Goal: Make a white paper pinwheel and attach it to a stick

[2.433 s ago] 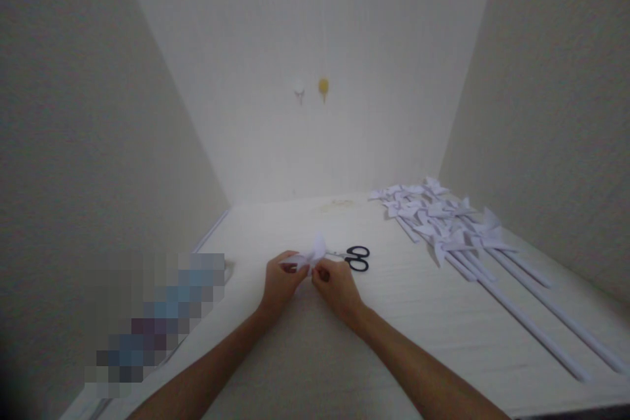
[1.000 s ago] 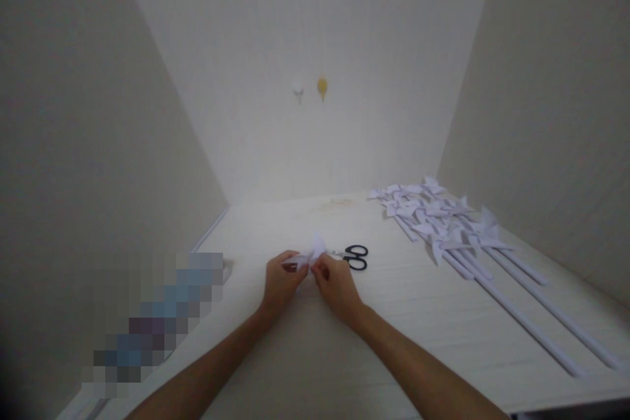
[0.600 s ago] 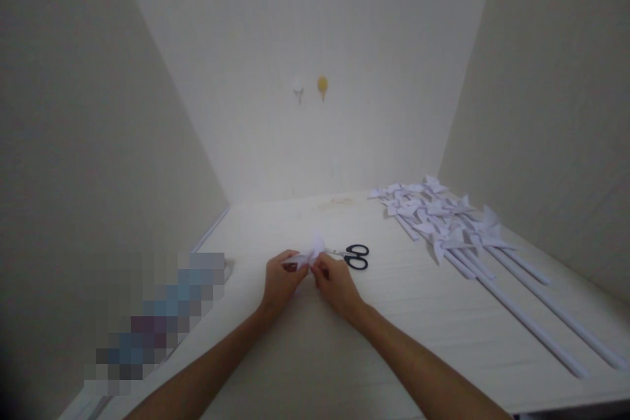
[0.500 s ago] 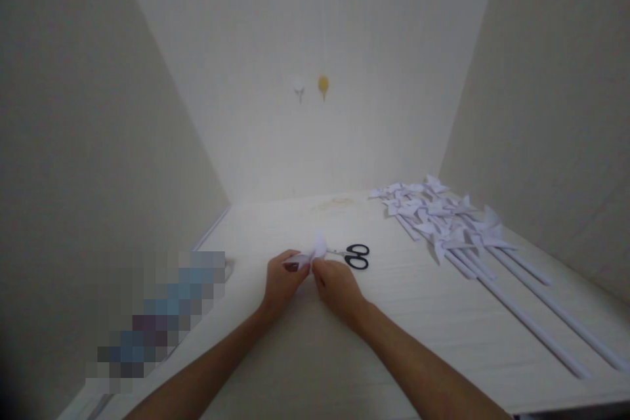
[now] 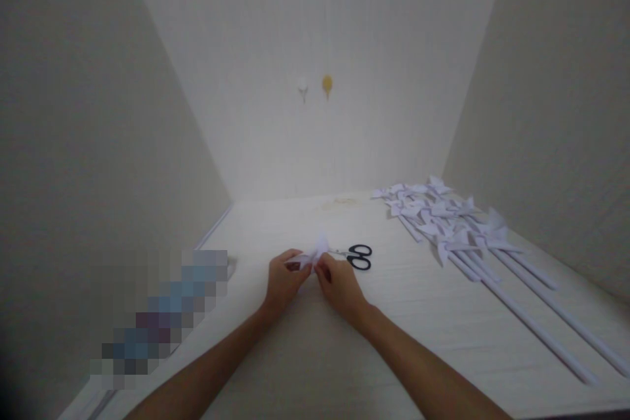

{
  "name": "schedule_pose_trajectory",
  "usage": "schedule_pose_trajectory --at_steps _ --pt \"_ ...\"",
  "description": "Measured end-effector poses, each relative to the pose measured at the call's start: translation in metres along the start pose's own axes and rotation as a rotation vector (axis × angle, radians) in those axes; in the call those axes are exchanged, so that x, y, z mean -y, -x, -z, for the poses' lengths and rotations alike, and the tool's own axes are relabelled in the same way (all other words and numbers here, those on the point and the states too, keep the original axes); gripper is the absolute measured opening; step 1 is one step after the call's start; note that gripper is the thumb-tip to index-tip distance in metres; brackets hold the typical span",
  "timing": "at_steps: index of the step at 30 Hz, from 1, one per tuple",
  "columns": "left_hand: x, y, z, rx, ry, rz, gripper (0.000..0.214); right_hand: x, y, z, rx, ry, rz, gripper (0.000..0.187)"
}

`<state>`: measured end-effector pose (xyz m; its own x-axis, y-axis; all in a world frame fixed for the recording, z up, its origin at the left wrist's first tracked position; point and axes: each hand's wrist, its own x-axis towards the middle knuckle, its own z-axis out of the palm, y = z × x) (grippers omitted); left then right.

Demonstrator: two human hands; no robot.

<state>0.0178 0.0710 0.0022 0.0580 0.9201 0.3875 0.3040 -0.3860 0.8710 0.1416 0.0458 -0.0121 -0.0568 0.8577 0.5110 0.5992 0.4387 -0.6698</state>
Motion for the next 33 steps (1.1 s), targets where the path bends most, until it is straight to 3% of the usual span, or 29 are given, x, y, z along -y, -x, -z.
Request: schedule_pose_trajectory --at_steps 2,4,10,17,20,25,33 --pt "0.0006 0.0001 -0.0004 -0.002 0.011 -0.008 0.005 0.0011 0.0022 0.0006 -0.006 0.116 0.08 0.014" --pt "0.001 0.0001 -0.0003 -0.008 0.023 -0.012 0.005 0.0006 0.0024 0.0001 0.005 0.084 0.074 0.016" --pt "-0.0017 0.0 0.0002 -0.027 0.012 -0.02 0.003 -0.0057 -0.0043 -0.0038 0.124 -0.436 -0.191 0.017" --pt "-0.003 0.0006 0.0006 0.001 0.041 -0.018 0.004 0.0034 0.0027 0.0018 -0.013 0.013 0.027 0.019" --pt "-0.0029 -0.0004 0.0011 -0.015 0.038 -0.018 0.003 0.003 0.0029 0.0015 0.007 -0.069 0.012 0.021" --pt "-0.003 -0.0004 0.0008 -0.012 0.044 -0.005 0.005 -0.0019 -0.0011 -0.0023 0.081 -0.395 -0.165 0.018" --pt "-0.004 -0.0009 0.0014 -0.019 0.037 0.011 0.003 0.0016 -0.0006 -0.0008 -0.017 -0.401 -0.161 0.012"
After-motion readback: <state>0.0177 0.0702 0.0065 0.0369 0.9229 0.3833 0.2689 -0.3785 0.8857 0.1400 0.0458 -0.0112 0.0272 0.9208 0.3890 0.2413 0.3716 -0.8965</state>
